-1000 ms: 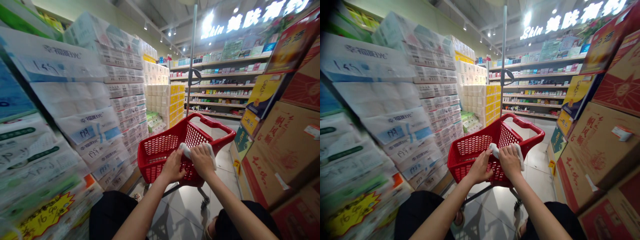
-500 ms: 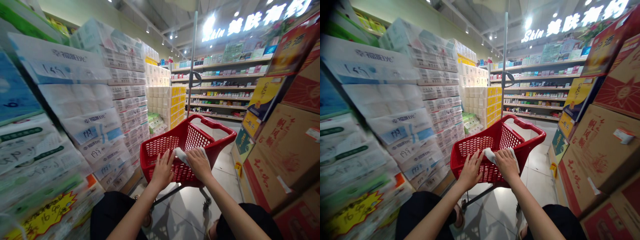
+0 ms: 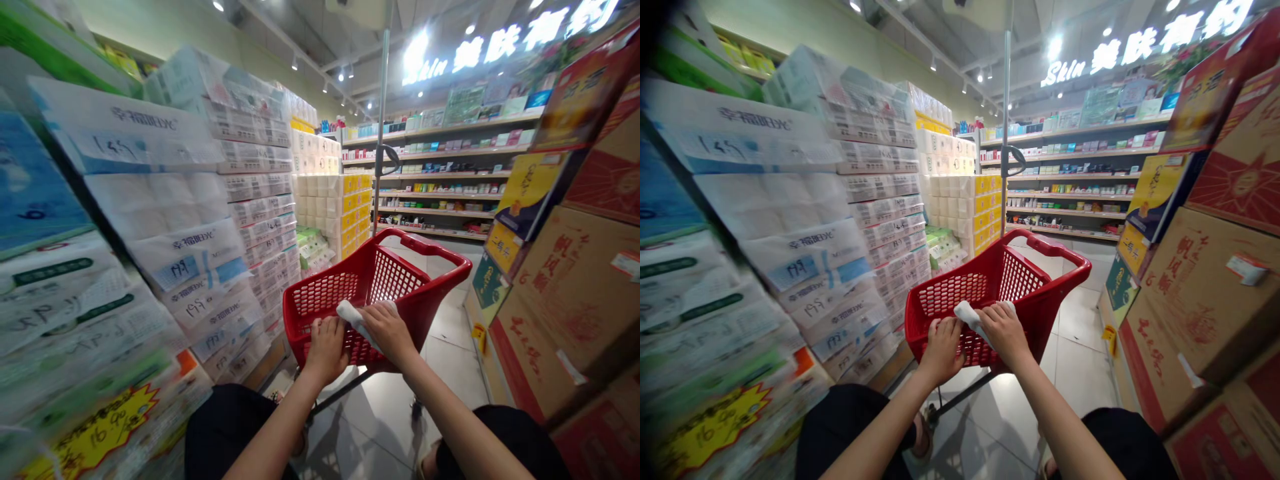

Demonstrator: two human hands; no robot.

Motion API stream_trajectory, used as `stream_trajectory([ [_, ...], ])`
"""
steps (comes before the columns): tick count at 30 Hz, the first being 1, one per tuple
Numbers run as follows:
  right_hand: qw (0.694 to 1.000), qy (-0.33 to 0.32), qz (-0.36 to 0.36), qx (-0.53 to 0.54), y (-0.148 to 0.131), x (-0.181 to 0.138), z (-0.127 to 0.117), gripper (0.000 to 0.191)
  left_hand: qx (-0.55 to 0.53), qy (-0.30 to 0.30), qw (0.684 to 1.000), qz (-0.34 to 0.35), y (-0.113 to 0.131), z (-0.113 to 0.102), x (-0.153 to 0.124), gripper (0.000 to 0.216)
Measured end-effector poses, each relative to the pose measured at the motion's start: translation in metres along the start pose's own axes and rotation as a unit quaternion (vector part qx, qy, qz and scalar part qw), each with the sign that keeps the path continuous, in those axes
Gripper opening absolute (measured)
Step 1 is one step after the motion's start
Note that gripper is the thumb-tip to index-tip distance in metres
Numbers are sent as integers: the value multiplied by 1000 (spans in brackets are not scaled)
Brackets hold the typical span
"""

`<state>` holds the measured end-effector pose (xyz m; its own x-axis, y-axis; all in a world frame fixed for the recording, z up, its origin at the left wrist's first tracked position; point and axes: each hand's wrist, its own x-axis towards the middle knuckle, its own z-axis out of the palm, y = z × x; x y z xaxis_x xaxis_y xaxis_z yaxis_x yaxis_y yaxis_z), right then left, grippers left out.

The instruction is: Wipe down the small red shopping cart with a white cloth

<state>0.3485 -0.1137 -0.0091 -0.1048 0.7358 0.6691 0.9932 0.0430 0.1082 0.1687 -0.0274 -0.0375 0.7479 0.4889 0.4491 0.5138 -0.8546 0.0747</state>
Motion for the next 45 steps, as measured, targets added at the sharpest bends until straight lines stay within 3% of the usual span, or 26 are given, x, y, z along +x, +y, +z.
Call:
stream_trajectory([
  [8, 992, 15, 30, -120, 96, -24, -51, 32, -10, 19, 1000, -1, 4, -1, -5, 72],
  [12, 980, 39, 101, -167, 116, -29, -52, 36, -7, 28, 1000, 7, 10, 3, -3, 73],
  [16, 979, 37, 141, -143, 87, -26, -33, 41, -12, 35, 999, 12, 17, 3, 0, 76],
  [23, 996, -3, 84, -34, -7, -10, -1, 38, -21, 45, 998, 28, 18, 3, 0, 80],
  [27, 999, -11, 46, -19, -14, -6, 5, 40, -48, 47, 997, 29, 11, 3, 1, 72],
  [31, 999, -32, 14, -32, 14, -9, -3, 42, -83, 51, 995, 29, 6, -1, 5, 65],
  [40, 990, -30, 47, -128, 106, -22, -44, 37, -96, 41, 994, 30, 2, -2, 13, 65],
  [45, 985, 4, 81, -150, 150, -30, -53, 37, -93, 37, 995, 26, -1, -2, 13, 64],
])
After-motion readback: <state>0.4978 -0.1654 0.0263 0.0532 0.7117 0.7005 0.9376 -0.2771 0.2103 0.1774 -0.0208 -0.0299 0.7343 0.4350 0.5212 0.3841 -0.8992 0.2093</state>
